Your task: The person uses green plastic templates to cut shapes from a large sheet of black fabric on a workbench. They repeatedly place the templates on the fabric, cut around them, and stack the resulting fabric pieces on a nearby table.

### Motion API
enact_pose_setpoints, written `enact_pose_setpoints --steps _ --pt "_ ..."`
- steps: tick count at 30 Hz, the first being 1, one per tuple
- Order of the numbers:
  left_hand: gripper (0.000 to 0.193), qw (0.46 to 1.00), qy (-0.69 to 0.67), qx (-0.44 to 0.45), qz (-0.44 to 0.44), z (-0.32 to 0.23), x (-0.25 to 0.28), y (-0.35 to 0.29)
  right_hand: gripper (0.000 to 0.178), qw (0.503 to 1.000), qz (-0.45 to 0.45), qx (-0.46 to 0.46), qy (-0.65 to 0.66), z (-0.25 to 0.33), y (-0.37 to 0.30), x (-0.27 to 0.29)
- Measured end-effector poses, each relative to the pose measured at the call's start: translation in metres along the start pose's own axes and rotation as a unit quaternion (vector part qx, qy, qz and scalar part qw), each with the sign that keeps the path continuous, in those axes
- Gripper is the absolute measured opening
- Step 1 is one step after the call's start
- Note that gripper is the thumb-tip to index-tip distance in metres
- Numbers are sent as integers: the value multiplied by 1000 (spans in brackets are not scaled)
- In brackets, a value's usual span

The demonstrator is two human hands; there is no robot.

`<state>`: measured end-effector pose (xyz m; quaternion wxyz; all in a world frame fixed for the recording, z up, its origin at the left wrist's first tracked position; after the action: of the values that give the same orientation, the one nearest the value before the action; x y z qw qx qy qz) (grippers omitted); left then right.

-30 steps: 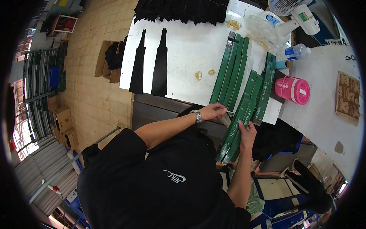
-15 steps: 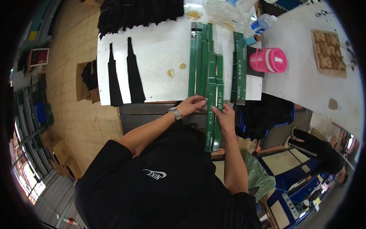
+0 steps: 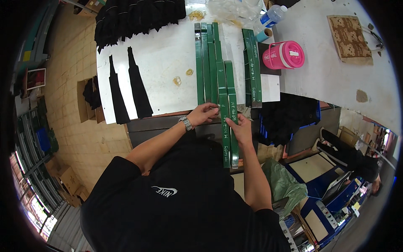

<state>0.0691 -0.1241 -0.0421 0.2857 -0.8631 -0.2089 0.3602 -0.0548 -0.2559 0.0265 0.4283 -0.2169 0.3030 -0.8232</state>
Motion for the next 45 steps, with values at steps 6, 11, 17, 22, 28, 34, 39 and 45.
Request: enact_pose_setpoints --steps 6,11,17,22,28,34,39,45 --pt "59 1000 -9 -10 -4 4 -2 5 18 999 4 -5 -37 -17 -3 6" --pt "52 996 -32 -85 -21 10 -4 12 17 995 -5 -6 -103 -25 -10 7" --pt "44 996 0 -87 -5 20 -5 21 14 998 19 -6 -61 -31 -14 -1" --pt "45 995 4 -95 -18 13 -3 9 13 997 19 -9 -72 -28 -15 -6" --pt "49 996 9 -86 -37 15 5 2 13 997 24 -3 -74 -25 -16 -12" --pt "49 996 6 -83 -39 15 8 -1 13 997 29 -2 -70 -26 -17 -16" --pt "48 995 5 -91 -34 11 9 -4 12 996 19 0 -82 -25 -18 -18" --pt "47 995 4 -100 -25 10 11 -2 13 997 15 0 -80 -23 -19 -19"
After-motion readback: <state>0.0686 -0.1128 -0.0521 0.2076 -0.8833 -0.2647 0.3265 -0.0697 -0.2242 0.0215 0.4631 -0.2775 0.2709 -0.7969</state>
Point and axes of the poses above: each hand's wrist, its own y-axis towards the middle knuckle, its own x-axis out of the back of the hand, z = x × y, the point moved 7 cm from there along y, towards the middle knuckle, and after that the axes turned 12 degrees about -y, right-handed, at the moved point
